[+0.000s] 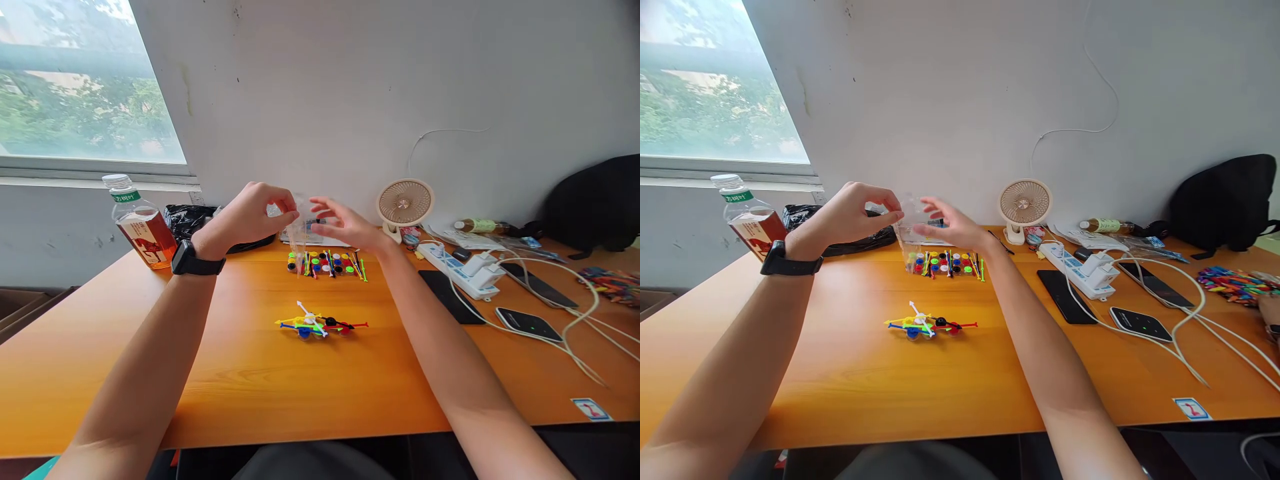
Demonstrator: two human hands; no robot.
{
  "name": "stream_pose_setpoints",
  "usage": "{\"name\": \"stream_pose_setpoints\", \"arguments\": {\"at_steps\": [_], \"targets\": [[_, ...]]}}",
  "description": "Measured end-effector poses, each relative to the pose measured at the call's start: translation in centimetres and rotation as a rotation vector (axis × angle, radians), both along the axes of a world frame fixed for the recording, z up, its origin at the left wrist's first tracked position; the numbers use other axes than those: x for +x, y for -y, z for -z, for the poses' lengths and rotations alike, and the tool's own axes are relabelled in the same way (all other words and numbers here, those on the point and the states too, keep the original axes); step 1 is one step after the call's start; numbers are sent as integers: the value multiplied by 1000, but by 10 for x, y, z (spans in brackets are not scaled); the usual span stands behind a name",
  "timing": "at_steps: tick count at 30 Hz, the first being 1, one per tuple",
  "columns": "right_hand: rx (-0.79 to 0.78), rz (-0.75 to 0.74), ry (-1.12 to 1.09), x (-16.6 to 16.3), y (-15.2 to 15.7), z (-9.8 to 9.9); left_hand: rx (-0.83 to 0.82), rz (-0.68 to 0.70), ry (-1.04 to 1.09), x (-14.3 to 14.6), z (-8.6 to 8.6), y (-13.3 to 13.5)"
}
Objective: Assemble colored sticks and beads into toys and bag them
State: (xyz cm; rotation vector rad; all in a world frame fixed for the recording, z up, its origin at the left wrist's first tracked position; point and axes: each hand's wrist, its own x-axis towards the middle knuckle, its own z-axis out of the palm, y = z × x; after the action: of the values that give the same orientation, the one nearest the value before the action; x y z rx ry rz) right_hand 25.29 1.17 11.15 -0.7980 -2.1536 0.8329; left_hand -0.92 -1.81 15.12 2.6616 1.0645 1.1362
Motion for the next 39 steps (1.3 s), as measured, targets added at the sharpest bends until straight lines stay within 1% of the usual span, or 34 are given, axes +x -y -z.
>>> {"name": "stream_pose_setpoints", "arguments": {"at_steps": [2, 3, 5, 8, 11, 14, 17, 22, 30, 33, 39], "targets": [[123, 76, -77, 3, 11, -15, 26, 21, -55, 1, -1, 2], [159, 82, -85, 4, 17, -22, 31, 42, -80, 3, -1, 4], [186, 52, -59, 7, 27, -32, 36, 80, -117, 7, -3, 8], [182, -1, 45, 10, 38, -39, 24, 119, -140, 13, -3, 12], [161, -25, 156, 7, 42, -40, -9, 132, -157, 17, 0, 13], [178, -13, 215, 2, 43, -38, -32, 150, -173, 18, 3, 11], [197, -21, 211, -4, 43, -36, -43, 148, -166, 19, 4, 11], [187, -65, 187, -5, 43, -34, -47, 89, -146, 21, 0, 13], [126, -48, 207, 4, 36, -32, -50, 46, -77, 9, -4, 12], [107, -31, 197, 5, 37, -33, -82, 84, -61, 6, -4, 10], [62, -67, 162, 5, 40, -33, -158, 257, -118, 6, -4, 12]]}}
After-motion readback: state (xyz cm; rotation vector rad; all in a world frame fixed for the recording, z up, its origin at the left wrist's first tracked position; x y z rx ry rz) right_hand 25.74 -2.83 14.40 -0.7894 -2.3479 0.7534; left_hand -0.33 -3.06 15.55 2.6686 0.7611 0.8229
